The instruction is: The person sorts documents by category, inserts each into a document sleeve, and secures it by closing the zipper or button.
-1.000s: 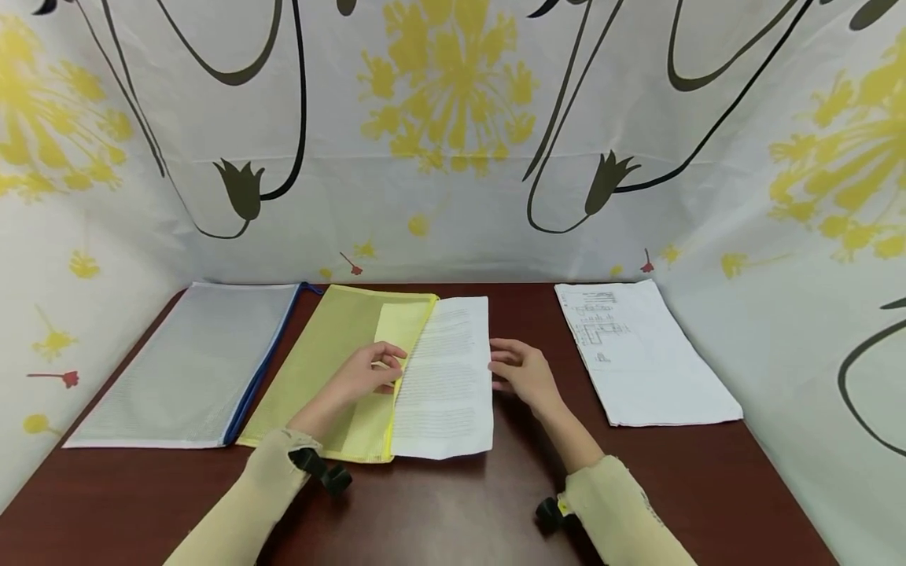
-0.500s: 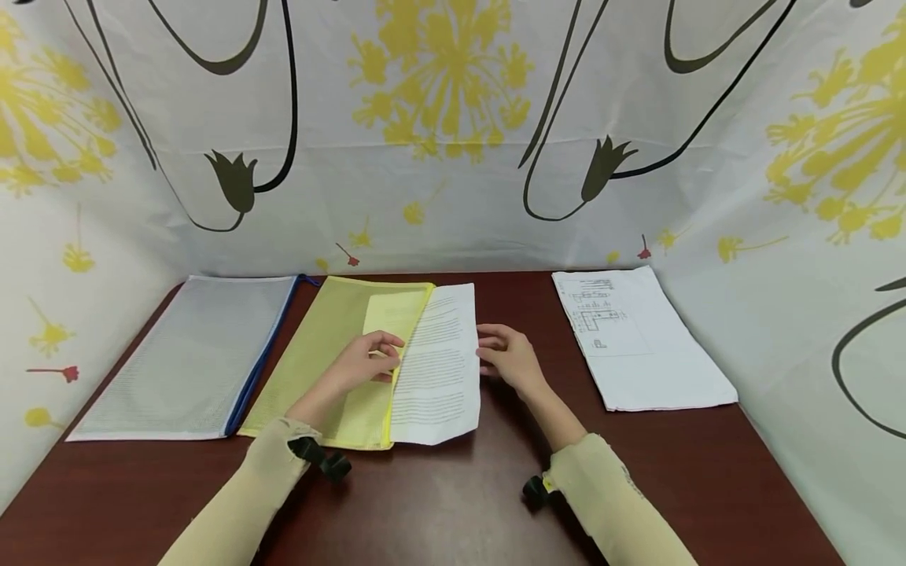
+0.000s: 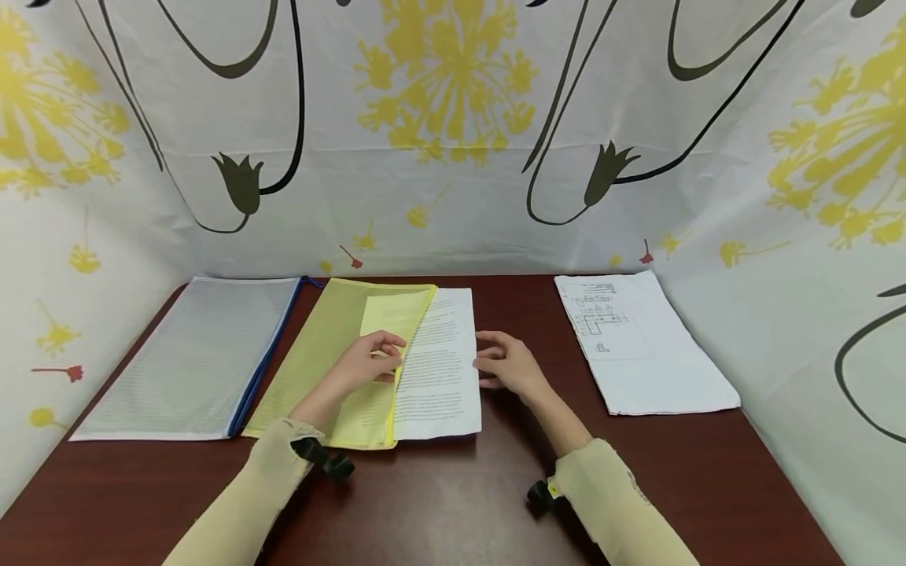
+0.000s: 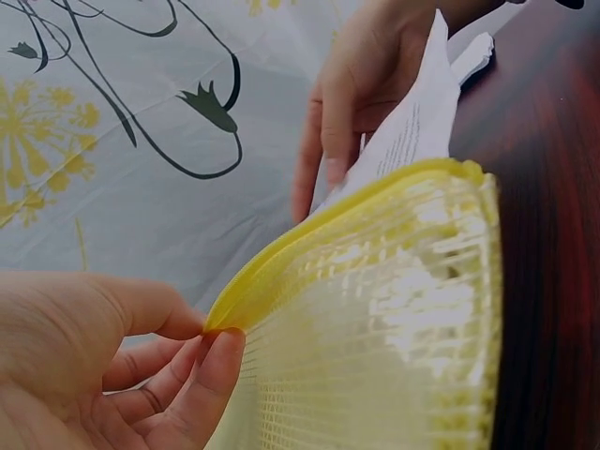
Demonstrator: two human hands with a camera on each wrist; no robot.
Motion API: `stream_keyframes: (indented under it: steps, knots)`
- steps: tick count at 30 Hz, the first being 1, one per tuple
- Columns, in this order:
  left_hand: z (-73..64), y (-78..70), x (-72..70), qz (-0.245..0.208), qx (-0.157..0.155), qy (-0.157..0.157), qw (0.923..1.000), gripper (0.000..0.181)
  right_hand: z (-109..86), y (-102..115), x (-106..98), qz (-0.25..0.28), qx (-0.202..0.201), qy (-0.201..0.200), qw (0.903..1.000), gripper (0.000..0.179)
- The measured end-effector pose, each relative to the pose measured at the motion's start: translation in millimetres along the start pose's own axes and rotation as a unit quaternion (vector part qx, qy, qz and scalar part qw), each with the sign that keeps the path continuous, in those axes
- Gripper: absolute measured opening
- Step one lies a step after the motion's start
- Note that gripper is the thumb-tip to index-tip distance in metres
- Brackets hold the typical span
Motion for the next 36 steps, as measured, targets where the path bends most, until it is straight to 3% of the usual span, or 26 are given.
stream_keyframes:
  steps: [5,22,29,36]
  knots:
    - [0.5,1.2,0.7,-0.001,-0.001,-0.006,1.0000,0.028,-2.9,-3,3,-0.005,-0.006,0.013,0.9999,0.059]
    - [1.6,-1.2,8.6,-0.014,0.008,-0.002,0.9999,0.028,-0.6,0,30,-0.008,-0.014,-0.012,0.9998,0.054]
    - [2.3,-3.0,8.4,-0.016,0.008,-0.011,0.9998,0.028,3.0,-1,31,-0.014,-0.024,-0.035,0.9990,0.049]
    - [2.0,-4.0,7.5,-0.017,0.007,-0.007,0.9998,0.028,3.5,0,36,-0.004,-0.034,-0.032,0.9989,0.046]
Point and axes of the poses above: each hand's wrist, its own z-axis towards the middle knuckle, its own x-axis out of the palm, y = z × x, the point moved 1 cm from there along z, towards the middle knuckle, and after that the axes turned 7 degrees about -x, right-handed, at the moved point
